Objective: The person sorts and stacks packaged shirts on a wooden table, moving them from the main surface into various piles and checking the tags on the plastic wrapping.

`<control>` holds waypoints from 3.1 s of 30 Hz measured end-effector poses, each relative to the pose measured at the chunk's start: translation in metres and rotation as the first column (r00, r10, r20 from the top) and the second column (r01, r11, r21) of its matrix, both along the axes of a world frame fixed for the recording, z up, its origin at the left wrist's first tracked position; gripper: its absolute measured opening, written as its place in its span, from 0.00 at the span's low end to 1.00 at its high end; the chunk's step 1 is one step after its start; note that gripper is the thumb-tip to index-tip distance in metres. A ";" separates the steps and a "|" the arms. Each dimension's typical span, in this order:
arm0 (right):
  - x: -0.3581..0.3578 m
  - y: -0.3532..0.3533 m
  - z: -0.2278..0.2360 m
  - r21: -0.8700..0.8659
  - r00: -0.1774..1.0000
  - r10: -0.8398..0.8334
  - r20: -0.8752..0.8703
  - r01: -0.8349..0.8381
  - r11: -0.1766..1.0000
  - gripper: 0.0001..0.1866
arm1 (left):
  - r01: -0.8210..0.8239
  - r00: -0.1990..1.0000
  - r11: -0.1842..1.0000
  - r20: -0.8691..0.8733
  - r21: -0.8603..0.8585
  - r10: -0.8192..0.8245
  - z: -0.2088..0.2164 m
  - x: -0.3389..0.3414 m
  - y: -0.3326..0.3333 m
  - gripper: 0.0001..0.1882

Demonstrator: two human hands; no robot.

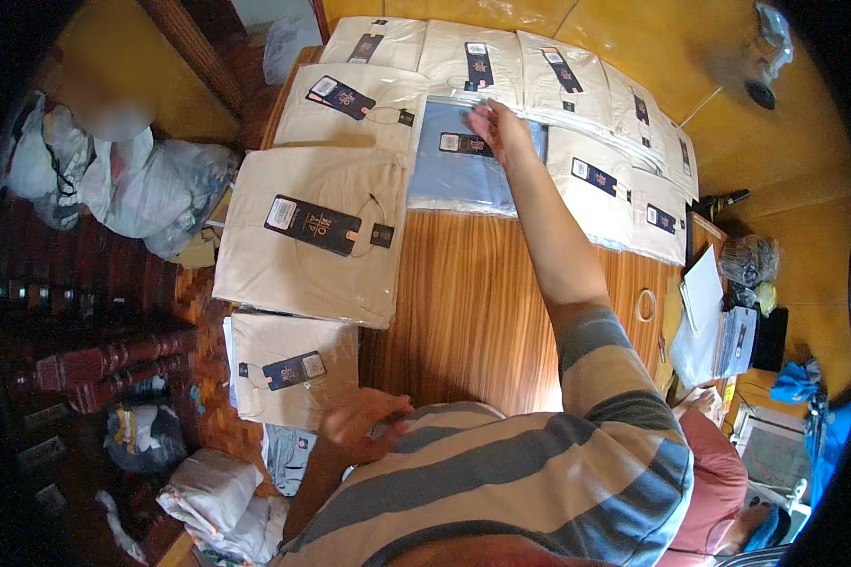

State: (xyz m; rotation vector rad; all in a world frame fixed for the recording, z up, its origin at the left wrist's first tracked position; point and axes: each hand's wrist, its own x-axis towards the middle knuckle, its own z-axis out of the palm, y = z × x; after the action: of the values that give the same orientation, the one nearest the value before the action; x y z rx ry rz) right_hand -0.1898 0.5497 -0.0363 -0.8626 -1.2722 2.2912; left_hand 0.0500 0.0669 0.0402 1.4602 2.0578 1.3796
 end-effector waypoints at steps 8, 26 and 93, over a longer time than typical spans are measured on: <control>-0.070 0.033 -0.006 0.116 0.956 -0.292 0.034 0.287 0.951 0.17 | -0.015 0.636 0.981 0.755 -0.194 0.159 0.043 0.009 0.006 0.41; 0.060 -0.072 0.318 0.902 0.858 0.312 -0.407 0.431 -0.009 0.16 | -0.573 0.818 0.803 0.169 0.162 0.550 0.110 -0.206 -0.044 0.29; 0.071 -0.302 0.112 0.877 0.904 0.266 0.334 -0.195 -0.440 0.36 | -0.412 0.640 0.907 0.737 0.091 0.216 -0.008 -0.247 -0.056 0.33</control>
State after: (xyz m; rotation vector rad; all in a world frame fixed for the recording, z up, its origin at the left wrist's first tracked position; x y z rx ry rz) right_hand -0.1191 0.2476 0.0754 0.3104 -2.7362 0.3038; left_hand -0.1970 0.0110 0.0321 0.4367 1.6717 2.0015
